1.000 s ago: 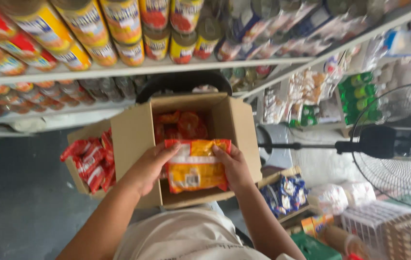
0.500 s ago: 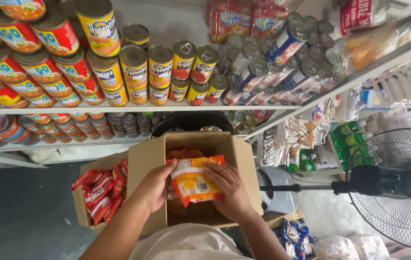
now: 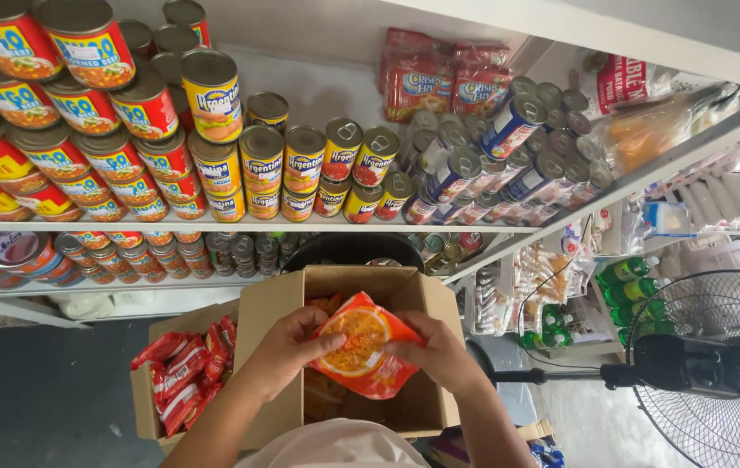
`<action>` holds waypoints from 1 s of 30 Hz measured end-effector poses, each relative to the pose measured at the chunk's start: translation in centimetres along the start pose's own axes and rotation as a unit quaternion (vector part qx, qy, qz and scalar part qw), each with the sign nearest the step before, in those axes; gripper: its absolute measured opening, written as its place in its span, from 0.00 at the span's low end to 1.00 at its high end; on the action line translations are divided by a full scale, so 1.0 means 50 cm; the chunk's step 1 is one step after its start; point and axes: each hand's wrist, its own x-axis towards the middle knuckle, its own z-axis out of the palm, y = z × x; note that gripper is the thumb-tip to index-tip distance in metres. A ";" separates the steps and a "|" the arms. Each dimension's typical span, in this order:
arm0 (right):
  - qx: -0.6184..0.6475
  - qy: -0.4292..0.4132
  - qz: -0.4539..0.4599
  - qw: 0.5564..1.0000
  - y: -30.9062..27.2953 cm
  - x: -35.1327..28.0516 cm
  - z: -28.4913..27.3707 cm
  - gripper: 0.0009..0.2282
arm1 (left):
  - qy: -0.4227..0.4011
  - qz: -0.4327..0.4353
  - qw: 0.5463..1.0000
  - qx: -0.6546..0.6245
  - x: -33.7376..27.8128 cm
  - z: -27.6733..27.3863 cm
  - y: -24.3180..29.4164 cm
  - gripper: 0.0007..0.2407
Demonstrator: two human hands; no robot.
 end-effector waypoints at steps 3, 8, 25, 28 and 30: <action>0.162 0.058 -0.067 0.983 0.020 0.026 -0.004 0.15 | 0.066 -0.061 0.996 -0.029 -0.005 0.048 0.084 0.16; 0.367 0.145 -0.092 0.914 0.044 0.058 0.003 0.07 | 0.053 -0.054 0.989 -0.131 -0.008 0.059 0.119 0.19; 0.138 0.264 -0.253 0.920 -0.027 0.004 0.035 0.14 | 0.069 -0.033 0.966 -0.249 -0.022 0.060 0.138 0.17; 0.088 0.221 -0.263 0.935 -0.048 -0.016 0.054 0.17 | 0.067 -0.014 0.964 -0.255 -0.025 0.056 0.149 0.16; 0.076 0.157 -0.279 0.944 -0.050 -0.019 0.064 0.19 | 0.077 -0.022 0.964 -0.252 -0.027 0.056 0.156 0.15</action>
